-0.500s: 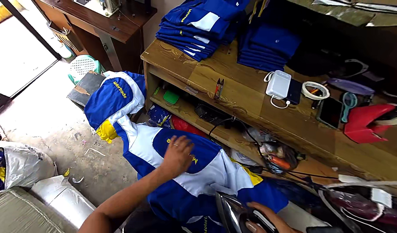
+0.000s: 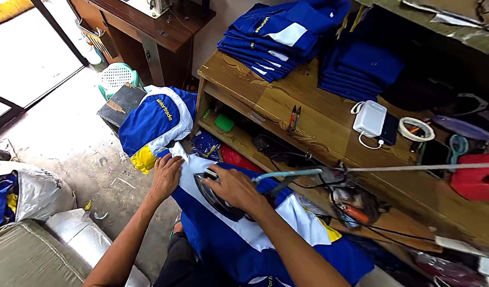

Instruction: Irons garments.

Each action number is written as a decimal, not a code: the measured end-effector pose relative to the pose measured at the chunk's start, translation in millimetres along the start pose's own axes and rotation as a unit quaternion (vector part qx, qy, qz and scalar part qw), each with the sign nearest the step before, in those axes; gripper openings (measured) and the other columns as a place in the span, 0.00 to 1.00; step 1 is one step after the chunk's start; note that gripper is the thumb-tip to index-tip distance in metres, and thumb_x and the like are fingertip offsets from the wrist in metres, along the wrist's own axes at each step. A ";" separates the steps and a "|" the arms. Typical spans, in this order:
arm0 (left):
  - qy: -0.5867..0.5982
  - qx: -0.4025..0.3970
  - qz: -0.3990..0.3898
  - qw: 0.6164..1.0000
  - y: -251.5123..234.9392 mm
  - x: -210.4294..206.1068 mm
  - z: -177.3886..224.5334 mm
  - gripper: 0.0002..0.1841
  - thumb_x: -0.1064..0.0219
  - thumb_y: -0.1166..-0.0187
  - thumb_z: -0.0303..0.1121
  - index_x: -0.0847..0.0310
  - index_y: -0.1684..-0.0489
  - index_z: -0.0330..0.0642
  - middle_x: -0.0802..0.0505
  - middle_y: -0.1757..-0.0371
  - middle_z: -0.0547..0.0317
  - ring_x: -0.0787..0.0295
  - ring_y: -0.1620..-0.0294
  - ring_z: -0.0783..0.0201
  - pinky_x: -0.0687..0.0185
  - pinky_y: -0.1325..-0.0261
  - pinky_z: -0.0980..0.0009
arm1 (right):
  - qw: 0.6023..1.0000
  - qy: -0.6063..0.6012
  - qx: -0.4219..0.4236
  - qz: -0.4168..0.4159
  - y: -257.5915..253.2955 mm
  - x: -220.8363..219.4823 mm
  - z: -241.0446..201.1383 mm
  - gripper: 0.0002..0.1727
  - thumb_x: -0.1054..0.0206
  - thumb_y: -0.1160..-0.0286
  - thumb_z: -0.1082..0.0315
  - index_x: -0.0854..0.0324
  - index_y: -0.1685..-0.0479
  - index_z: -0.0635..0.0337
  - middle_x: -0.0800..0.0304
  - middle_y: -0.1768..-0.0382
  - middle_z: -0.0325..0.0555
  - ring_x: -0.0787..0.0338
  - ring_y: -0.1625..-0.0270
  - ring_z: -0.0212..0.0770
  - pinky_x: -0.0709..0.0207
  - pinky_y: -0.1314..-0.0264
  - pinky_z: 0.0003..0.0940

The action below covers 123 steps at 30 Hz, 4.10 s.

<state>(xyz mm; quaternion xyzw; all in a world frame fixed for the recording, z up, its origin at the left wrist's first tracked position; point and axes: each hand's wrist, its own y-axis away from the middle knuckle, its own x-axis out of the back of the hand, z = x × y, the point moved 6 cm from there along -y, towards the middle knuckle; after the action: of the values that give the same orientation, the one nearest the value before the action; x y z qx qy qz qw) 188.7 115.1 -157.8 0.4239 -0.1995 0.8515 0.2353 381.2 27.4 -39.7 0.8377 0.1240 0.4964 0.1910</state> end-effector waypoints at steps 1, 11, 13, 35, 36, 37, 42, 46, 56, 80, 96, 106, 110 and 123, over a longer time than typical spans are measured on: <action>0.007 0.008 -0.023 1.000 0.6 -2.2 -8.9 0.24 0.58 0.09 0.41 0.16 0.26 0.56 0.15 0.21 0.64 0.35 0.11 0.46 0.54 0.11 0.33 | 1.000 0.003 -0.002 -0.006 -14.1 -1.4 -7.6 0.34 0.48 0.16 0.33 0.21 0.27 0.48 0.08 0.53 0.56 0.08 0.47 0.59 0.19 0.46 0.63; 0.181 -0.002 -0.161 0.970 -18.5 -4.1 -50.8 0.25 0.57 0.08 0.49 0.19 0.21 0.64 0.22 0.14 0.73 0.52 0.04 0.54 0.63 0.09 0.34 | 0.991 0.124 0.029 -0.046 -29.9 -13.9 -37.0 0.23 0.36 0.25 0.60 0.22 0.28 0.41 0.08 0.59 0.56 0.08 0.55 0.61 0.21 0.57 0.61; 0.175 -0.009 -0.181 0.968 -17.4 -2.4 -50.3 0.26 0.48 0.13 0.55 0.21 0.19 0.64 0.24 0.13 0.72 0.53 0.03 0.52 0.63 0.10 0.32 | 0.989 0.131 0.032 -0.055 -29.5 -16.7 -42.2 0.23 0.37 0.25 0.62 0.22 0.29 0.43 0.08 0.60 0.56 0.08 0.55 0.62 0.21 0.57 0.61; 0.091 -0.045 -0.309 0.945 -32.7 9.2 -44.7 0.41 0.21 0.32 0.53 0.32 0.13 0.65 0.34 0.07 0.66 0.58 0.03 0.48 0.53 0.15 0.28 | 0.977 0.170 0.070 -0.112 10.7 -34.7 -66.5 0.25 0.34 0.28 0.67 0.22 0.28 0.44 0.09 0.61 0.57 0.08 0.59 0.62 0.21 0.62 0.60; 0.094 -0.049 -0.311 0.945 -36.4 9.0 -45.5 0.38 0.24 0.28 0.52 0.30 0.13 0.64 0.32 0.08 0.65 0.56 0.03 0.47 0.52 0.16 0.28 | 0.979 0.170 0.064 -0.095 10.3 -28.8 -63.7 0.25 0.34 0.29 0.66 0.22 0.29 0.43 0.09 0.62 0.56 0.08 0.59 0.61 0.21 0.62 0.60; 0.095 -0.052 -0.311 0.944 -39.0 8.2 -46.6 0.34 0.28 0.24 0.51 0.30 0.14 0.64 0.31 0.08 0.65 0.56 0.03 0.48 0.51 0.16 0.27 | 0.980 0.169 0.061 -0.080 8.7 -23.8 -63.0 0.25 0.33 0.29 0.66 0.22 0.29 0.43 0.09 0.63 0.56 0.08 0.59 0.62 0.21 0.63 0.60; 0.102 -0.040 -0.309 0.945 -45.6 4.2 -52.0 0.25 0.42 0.13 0.47 0.27 0.15 0.66 0.31 0.09 0.71 0.59 0.02 0.52 0.58 0.14 0.27 | 0.981 0.179 0.045 -0.057 -27.1 -21.6 -77.1 0.23 0.38 0.26 0.68 0.22 0.30 0.47 0.08 0.59 0.58 0.08 0.55 0.63 0.21 0.59 0.61; 0.104 -0.017 -0.310 0.945 -46.1 6.2 -51.1 0.24 0.43 0.13 0.49 0.24 0.18 0.68 0.29 0.10 0.70 0.58 0.02 0.53 0.61 0.13 0.26 | 0.977 0.185 0.052 -0.089 -33.8 -35.5 -87.7 0.21 0.38 0.24 0.69 0.23 0.30 0.49 0.09 0.58 0.59 0.08 0.54 0.64 0.21 0.57 0.62; -0.003 -0.002 -0.068 0.998 -10.7 -4.1 -2.4 0.25 0.56 0.08 0.52 0.22 0.20 0.63 0.24 0.12 0.67 0.47 0.05 0.46 0.64 0.12 0.26 | 0.987 0.107 0.020 -0.117 30.3 -32.0 -34.6 0.26 0.33 0.29 0.63 0.21 0.27 0.39 0.08 0.61 0.55 0.08 0.56 0.62 0.20 0.58 0.63; 0.045 0.061 -0.325 0.943 -116.0 -32.3 -8.5 0.15 0.35 0.15 0.40 0.12 0.59 0.35 0.09 0.48 0.38 0.13 0.41 0.38 0.27 0.37 0.29 | 0.996 -0.032 -0.015 -0.083 102.6 -46.0 22.2 0.30 0.27 0.28 0.41 0.19 0.29 0.41 0.06 0.61 0.52 0.06 0.57 0.58 0.16 0.55 0.63; 0.021 0.032 -0.153 0.988 -58.1 -11.1 -33.8 0.28 0.60 0.07 0.54 0.13 0.31 0.56 0.12 0.25 0.65 0.31 0.12 0.54 0.70 0.11 0.27 | 0.998 -0.045 -0.037 0.029 -37.3 10.0 -1.8 0.34 0.48 0.15 0.33 0.18 0.31 0.50 0.07 0.53 0.56 0.08 0.47 0.57 0.19 0.44 0.62; 0.007 0.092 -0.186 0.978 -66.4 -12.3 -44.7 0.28 0.56 0.08 0.54 0.10 0.37 0.50 0.10 0.30 0.54 0.27 0.15 0.51 0.64 0.11 0.28 | 0.994 0.088 0.036 -0.046 -20.2 -23.4 -21.3 0.21 0.32 0.29 0.62 0.19 0.34 0.44 0.09 0.60 0.57 0.08 0.55 0.64 0.21 0.59 0.66; -0.040 0.058 -0.109 0.992 -68.0 -4.2 -9.8 0.24 0.52 0.09 0.47 0.09 0.40 0.46 0.10 0.29 0.55 0.27 0.15 0.48 0.66 0.12 0.25 | 0.987 0.116 0.098 -0.045 43.1 -57.5 -22.0 0.19 0.31 0.30 0.68 0.17 0.38 0.48 0.11 0.69 0.56 0.09 0.66 0.62 0.20 0.67 0.60; -0.003 -0.004 -0.141 0.990 -58.6 -27.3 -15.0 0.31 0.64 0.06 0.52 0.11 0.36 0.47 0.08 0.32 0.54 0.22 0.19 0.53 0.68 0.09 0.32 | 0.992 -0.020 -0.111 0.047 4.2 -2.7 33.9 0.23 0.33 0.26 0.59 0.18 0.29 0.46 0.07 0.54 0.57 0.08 0.49 0.61 0.19 0.50 0.64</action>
<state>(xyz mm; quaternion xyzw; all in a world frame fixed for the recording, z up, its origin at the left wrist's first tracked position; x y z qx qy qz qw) 227.1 164.3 -180.4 0.4495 -0.1418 0.8078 0.3539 409.8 16.0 -54.7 0.8259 0.0249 0.4984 0.2624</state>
